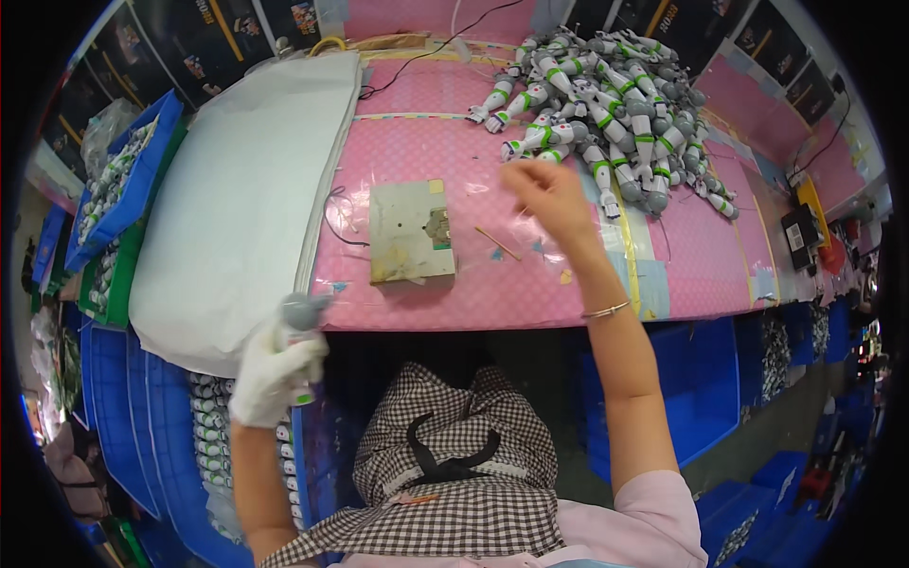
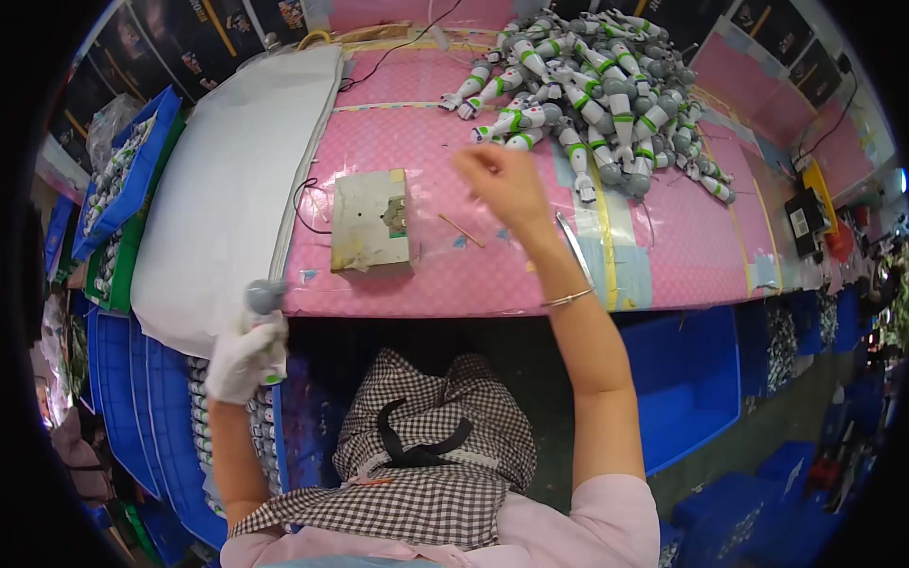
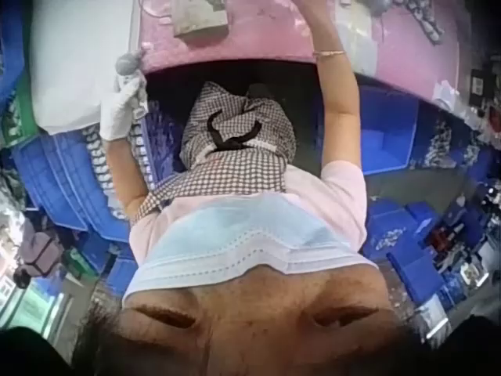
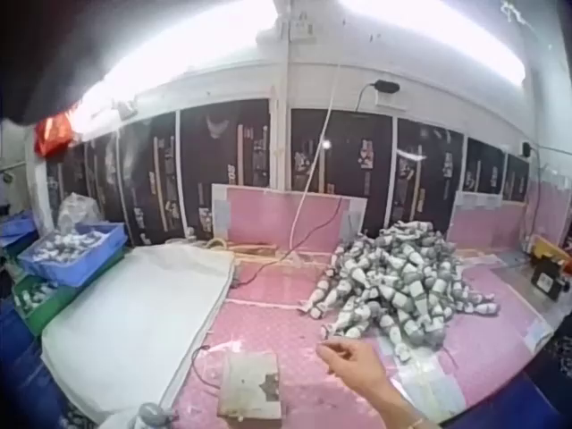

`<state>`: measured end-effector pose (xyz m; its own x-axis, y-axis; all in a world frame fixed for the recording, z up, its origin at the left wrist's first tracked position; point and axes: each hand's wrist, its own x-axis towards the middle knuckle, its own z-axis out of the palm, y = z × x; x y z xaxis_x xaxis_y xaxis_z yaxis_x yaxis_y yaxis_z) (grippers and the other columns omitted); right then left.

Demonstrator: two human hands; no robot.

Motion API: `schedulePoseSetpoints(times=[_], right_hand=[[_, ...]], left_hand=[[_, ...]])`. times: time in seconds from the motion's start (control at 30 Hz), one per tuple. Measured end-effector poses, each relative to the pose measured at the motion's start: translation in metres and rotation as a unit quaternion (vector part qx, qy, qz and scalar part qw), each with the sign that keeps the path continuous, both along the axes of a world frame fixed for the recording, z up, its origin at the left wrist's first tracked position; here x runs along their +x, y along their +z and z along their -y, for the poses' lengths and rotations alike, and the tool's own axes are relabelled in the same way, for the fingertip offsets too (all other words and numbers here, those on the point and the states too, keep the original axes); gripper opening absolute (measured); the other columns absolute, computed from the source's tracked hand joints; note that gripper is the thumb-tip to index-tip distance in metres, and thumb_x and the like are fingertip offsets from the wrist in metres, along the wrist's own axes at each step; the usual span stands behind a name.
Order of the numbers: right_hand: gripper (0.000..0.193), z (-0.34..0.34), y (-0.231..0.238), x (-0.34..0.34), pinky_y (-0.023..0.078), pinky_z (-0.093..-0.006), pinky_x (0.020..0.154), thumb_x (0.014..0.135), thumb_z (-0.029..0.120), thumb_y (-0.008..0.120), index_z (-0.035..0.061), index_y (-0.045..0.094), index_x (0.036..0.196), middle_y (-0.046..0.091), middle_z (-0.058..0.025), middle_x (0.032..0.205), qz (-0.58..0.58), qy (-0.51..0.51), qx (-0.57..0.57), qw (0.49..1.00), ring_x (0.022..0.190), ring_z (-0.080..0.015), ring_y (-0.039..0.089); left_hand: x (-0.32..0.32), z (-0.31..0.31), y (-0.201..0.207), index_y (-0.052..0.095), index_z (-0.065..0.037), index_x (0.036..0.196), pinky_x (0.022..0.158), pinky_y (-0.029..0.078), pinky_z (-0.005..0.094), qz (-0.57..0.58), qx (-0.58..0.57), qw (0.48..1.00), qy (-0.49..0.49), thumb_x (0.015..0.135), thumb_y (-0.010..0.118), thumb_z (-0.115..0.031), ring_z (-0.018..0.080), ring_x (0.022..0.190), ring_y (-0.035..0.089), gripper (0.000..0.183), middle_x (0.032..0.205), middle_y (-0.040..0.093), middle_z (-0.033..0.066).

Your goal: Assembling and organizing small plastic toys at a workbench.

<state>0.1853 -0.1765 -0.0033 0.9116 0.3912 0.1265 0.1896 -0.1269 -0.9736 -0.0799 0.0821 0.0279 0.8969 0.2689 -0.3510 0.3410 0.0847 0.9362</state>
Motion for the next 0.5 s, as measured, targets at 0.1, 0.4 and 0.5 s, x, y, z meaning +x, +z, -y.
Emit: schedulePoseSetpoints(times=[0.1,0.4,0.5], right_hand=[[0.024,0.017,-0.010,0.066,0.048,-0.0315,0.072,0.080,0.007,0.056,0.0022,0.064,0.102,0.066,-0.0122,0.094,0.378,-0.166,-0.226,0.882,0.078,-0.0214,0.063],[0.039,0.027,-0.052,0.164,0.038,-0.0426,0.089,0.074,0.007,0.053,0.0175,0.056,0.112,0.055,-0.0009,0.113,0.537,0.020,-0.613,0.579,0.110,-0.0205,0.049],[0.028,0.040,-0.015,0.164,0.041,-0.0440,0.085,0.075,0.006,0.053,0.0086,0.055,0.103,0.055,-0.0048,0.110,0.614,0.011,-0.569,0.547,0.107,-0.0283,0.050]], left_hand=[[-0.081,-0.061,-0.024,0.055,-0.002,0.104,0.047,0.034,0.0174,0.046,0.099,0.952,0.284,0.080,0.064,-0.022,0.0048,0.050,0.042,0.032,0.065,0.047,-0.0024],[-0.443,-0.225,-0.255,0.062,-0.003,0.089,0.062,0.049,0.0387,-0.217,0.263,0.626,0.701,0.077,0.063,-0.025,0.0310,0.068,0.060,0.025,0.080,0.062,0.0176],[-0.432,-0.218,-0.245,0.060,-0.003,0.092,0.053,0.047,0.0363,-0.135,0.001,0.612,0.779,0.080,0.066,-0.020,0.0229,0.064,0.058,0.022,0.080,0.060,0.0122]])
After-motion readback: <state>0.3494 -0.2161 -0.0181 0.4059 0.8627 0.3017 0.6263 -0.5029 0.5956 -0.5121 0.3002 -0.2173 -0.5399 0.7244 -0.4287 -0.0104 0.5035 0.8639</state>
